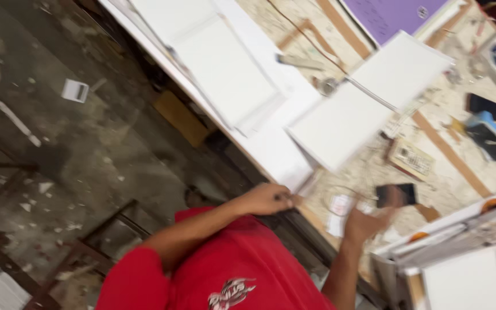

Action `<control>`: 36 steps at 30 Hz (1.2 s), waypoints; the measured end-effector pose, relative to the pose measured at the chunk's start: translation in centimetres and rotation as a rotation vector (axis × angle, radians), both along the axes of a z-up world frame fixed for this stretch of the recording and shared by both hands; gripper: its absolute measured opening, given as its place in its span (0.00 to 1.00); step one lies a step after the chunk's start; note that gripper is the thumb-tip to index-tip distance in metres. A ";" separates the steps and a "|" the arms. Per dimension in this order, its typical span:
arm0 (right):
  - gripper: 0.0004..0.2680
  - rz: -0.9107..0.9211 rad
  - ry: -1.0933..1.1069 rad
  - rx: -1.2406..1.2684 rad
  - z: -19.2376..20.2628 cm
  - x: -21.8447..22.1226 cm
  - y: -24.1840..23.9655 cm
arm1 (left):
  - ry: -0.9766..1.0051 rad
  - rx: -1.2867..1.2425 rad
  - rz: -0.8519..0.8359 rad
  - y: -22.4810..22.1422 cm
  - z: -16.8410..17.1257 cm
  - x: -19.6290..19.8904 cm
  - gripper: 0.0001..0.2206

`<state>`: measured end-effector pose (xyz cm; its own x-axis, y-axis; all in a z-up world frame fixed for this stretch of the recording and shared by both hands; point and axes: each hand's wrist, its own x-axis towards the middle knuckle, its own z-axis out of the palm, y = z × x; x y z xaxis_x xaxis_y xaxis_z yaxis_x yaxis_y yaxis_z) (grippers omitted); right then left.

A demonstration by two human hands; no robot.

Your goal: The person aligns a white book cover with a stack of printed pages on a workbench, then inserts the pages into the cover. They repeatedly open and close the assembled book to check alignment, then stack the finished unit with others. The person continues handling multiple book units, flipping through pages and organizing them on the table.

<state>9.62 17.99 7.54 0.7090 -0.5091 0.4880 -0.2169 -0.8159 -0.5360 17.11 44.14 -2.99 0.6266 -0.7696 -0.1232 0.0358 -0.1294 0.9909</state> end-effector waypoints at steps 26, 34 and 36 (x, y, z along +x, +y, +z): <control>0.23 0.208 1.245 -0.120 -14.3 31.0 21.3 | 0.000 0.199 0.948 41.8 -11.2 36.1 0.12; 0.34 -0.298 1.112 0.109 -11.7 36.6 29.7 | -0.439 0.786 0.566 44.0 -10.8 61.5 0.25; 0.41 -0.545 1.042 0.207 -11.8 37.9 31.6 | -0.358 0.780 0.482 42.7 -12.5 62.8 0.21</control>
